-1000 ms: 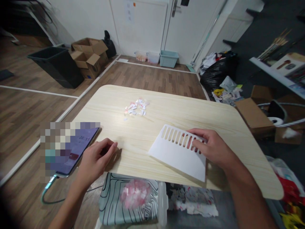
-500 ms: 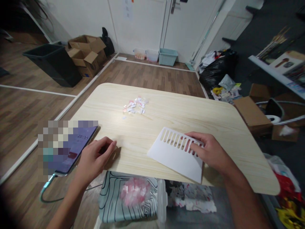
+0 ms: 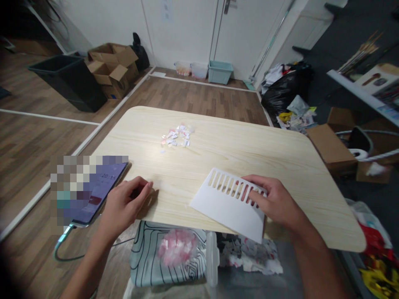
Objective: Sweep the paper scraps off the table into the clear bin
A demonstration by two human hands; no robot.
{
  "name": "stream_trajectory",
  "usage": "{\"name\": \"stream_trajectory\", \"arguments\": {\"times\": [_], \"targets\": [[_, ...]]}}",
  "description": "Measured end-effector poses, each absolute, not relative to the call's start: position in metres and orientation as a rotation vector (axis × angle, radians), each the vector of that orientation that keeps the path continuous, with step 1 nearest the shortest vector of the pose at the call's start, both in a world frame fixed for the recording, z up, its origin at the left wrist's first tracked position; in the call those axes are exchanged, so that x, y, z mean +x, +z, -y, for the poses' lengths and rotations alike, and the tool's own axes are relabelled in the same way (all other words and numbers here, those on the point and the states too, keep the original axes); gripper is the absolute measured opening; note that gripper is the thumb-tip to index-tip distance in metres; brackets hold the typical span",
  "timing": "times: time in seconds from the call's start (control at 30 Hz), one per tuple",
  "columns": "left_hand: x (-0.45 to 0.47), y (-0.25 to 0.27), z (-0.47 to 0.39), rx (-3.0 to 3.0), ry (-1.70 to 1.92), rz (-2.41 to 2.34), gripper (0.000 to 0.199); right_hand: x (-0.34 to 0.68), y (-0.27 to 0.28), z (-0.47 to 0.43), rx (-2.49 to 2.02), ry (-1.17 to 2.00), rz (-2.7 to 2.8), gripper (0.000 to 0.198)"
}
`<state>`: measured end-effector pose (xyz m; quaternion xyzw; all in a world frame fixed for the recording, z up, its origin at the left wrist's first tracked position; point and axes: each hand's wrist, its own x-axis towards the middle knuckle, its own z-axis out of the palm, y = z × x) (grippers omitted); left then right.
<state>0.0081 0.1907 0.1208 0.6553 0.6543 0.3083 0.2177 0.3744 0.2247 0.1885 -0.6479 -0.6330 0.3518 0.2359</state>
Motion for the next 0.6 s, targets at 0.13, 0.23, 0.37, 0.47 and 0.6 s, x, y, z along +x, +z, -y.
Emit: {"name": "stream_trajectory", "arguments": {"times": [0.13, 0.23, 0.37, 0.47, 0.6], "targets": [[0.008, 0.120, -0.190, 1.808, 0.846, -1.812, 0.040, 0.371, 0.186, -0.224, -1.773, 0.954, 1.747, 0.025], [0.008, 0.120, -0.190, 1.807, 0.849, -1.812, 0.039, 0.360, 0.182, -0.222, -1.750, 0.951, 1.801, 0.027], [0.008, 0.120, -0.191, 1.797, 0.854, -1.818, 0.039, 0.341, 0.179, -0.217, -1.673, 0.958, 1.839, 0.032], [0.008, 0.121, -0.191, 1.790, 0.853, -1.822, 0.039, 0.336, 0.181, -0.215, -1.638, 0.993, 1.867, 0.031], [0.008, 0.122, -0.190, 1.796, 0.861, -1.802, 0.038, 0.343, 0.187, -0.214, -1.696, 0.944, 1.861, 0.031]]}}
